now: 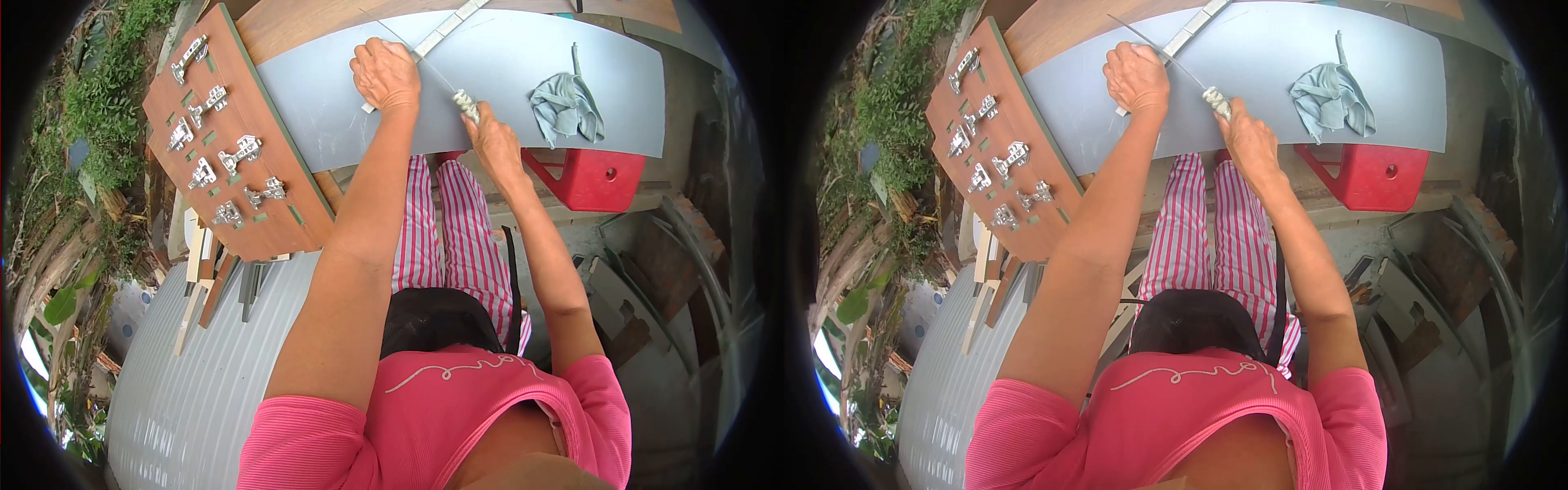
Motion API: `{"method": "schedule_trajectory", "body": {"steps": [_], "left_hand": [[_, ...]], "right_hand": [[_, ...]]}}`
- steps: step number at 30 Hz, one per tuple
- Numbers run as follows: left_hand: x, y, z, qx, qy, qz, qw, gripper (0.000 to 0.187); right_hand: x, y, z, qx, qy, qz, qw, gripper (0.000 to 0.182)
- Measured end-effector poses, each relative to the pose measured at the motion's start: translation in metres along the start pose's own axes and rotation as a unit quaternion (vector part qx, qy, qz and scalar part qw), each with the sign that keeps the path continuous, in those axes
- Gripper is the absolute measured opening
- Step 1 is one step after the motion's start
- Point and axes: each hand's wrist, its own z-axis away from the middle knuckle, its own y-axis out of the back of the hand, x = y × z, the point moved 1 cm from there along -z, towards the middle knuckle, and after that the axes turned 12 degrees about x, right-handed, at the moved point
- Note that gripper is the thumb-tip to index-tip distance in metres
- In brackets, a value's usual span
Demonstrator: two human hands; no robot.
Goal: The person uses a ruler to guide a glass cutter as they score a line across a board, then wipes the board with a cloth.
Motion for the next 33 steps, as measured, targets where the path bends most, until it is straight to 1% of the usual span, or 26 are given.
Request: {"method": "schedule_trajectory", "body": {"steps": [6, 9, 11, 14, 21, 23, 29, 33], "left_hand": [[-0.002, -0.001, 0.000, -0.005, 0.002, -0.001, 1.000, 0.022], [-0.001, -0.001, 0.000, 0.009, -0.010, 0.001, 1.000, 0.022], [-0.001, 0.000, 0.000, -0.004, 0.011, 0.012, 1.000, 0.025], [-0.001, 0.000, 0.000, -0.001, 0.010, 0.010, 1.000, 0.025], [-0.002, 0.000, 0.000, -0.014, 0.015, 0.009, 1.000, 0.026], [-0.002, -0.001, 0.001, 0.008, -0.002, 0.009, 1.000, 0.022], [-0.002, -0.002, 0.000, 0.008, -0.009, 0.000, 1.000, 0.022], [-0.002, -0.001, 0.001, 0.007, -0.008, 0.003, 1.000, 0.022]], "right_hand": [[0.014, 0.004, 0.020, -0.006, -0.026, 0.011, 1.000, 0.027], [0.009, -0.002, 0.009, 0.000, -0.019, 0.011, 1.000, 0.027], [-0.002, -0.003, -0.002, 0.009, 0.000, 0.012, 1.000, 0.027], [-0.009, 0.001, -0.008, 0.004, 0.009, -0.006, 1.000, 0.027], [0.020, 0.001, 0.016, 0.001, -0.009, 0.023, 1.000, 0.027], [0.020, 0.001, 0.018, 0.005, -0.004, 0.012, 1.000, 0.026], [-0.002, -0.005, -0.005, 0.013, 0.010, -0.006, 1.000, 0.026], [0.000, -0.002, -0.001, 0.009, 0.006, -0.001, 1.000, 0.027]]}}
